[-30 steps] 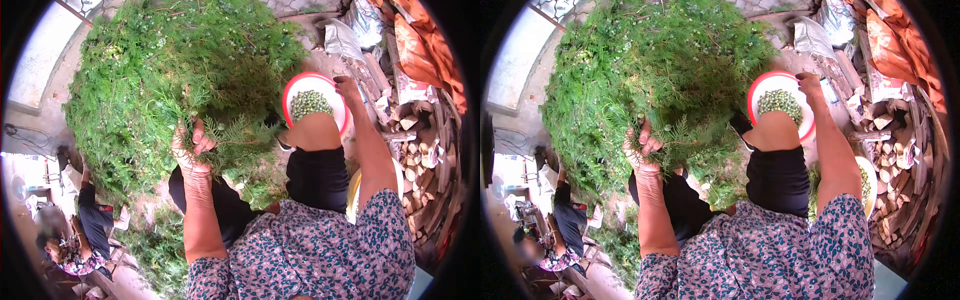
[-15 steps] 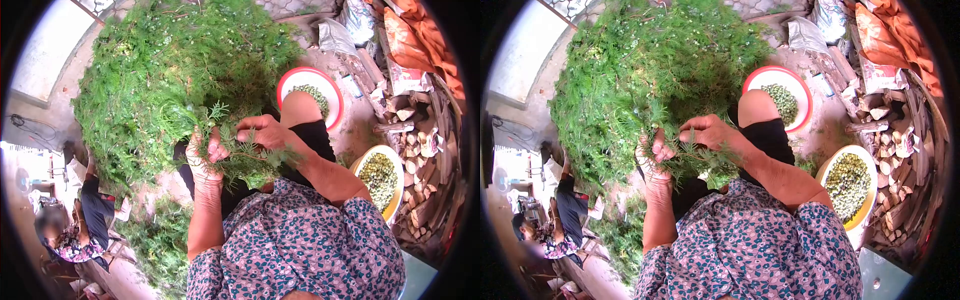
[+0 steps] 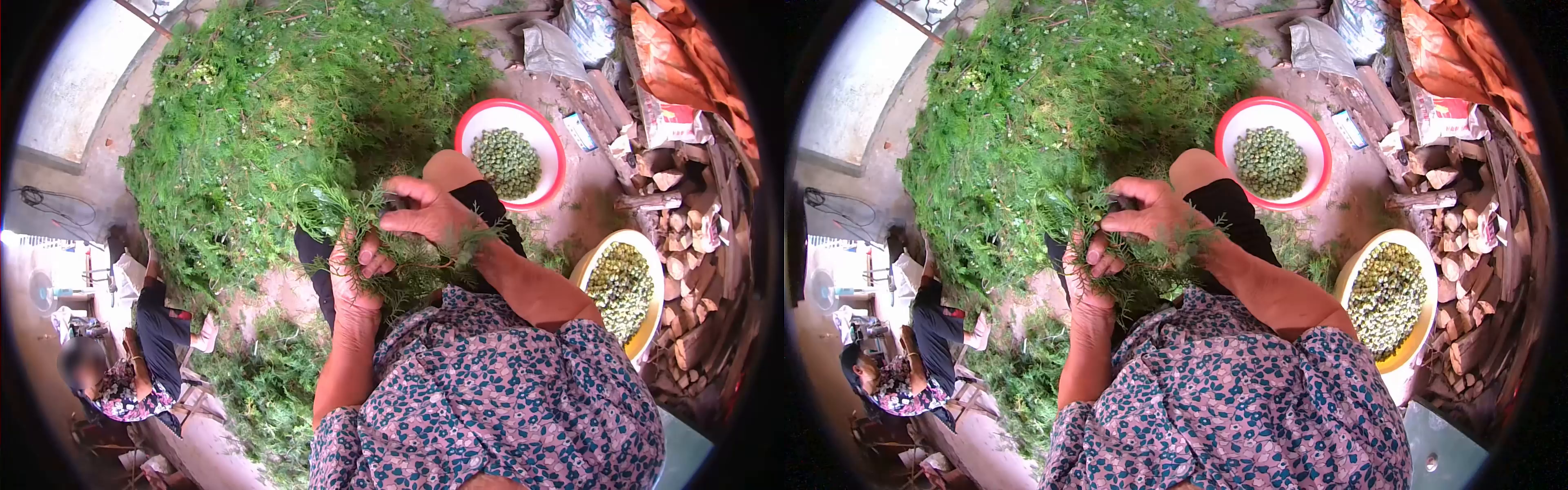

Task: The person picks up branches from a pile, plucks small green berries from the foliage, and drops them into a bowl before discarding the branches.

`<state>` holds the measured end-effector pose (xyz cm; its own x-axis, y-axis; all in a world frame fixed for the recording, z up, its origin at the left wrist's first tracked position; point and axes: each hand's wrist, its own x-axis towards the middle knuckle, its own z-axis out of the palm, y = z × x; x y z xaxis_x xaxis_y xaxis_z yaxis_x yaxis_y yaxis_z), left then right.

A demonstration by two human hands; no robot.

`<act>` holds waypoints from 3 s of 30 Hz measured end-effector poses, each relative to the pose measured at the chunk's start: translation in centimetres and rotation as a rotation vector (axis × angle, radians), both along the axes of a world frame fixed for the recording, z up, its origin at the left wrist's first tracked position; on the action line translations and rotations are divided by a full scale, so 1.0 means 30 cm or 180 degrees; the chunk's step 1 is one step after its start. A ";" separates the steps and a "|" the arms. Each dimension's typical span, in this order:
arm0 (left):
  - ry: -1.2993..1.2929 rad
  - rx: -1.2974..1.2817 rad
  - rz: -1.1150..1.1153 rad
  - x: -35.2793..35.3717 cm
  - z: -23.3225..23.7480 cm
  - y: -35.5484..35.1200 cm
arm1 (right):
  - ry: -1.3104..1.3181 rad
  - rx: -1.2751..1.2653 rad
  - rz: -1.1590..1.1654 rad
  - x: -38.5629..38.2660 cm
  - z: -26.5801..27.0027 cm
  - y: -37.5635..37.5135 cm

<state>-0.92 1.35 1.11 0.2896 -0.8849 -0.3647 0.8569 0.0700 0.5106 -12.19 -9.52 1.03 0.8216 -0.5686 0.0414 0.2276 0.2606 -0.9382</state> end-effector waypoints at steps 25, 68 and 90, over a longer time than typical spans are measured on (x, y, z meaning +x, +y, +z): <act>0.0463 0.0032 -0.0320 -0.045 -0.125 -0.023 | 0.0756 -0.1174 -0.0711 -0.139 -0.061 -0.157; 0.0070 0.0951 0.0633 -0.030 -0.127 -0.060 | 0.1046 -0.0707 -0.1167 -0.060 -0.102 0.081; -0.0663 0.1099 0.0348 -0.058 -0.085 -0.063 | 0.0774 -0.1542 -0.1483 -0.043 -0.095 0.039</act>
<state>-2.65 -0.54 -1.44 0.4739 -0.6808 -0.5585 0.7300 -0.0510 0.6816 -13.49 -8.35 -1.81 0.5156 -0.8269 0.2246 -0.0166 -0.2717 -0.9622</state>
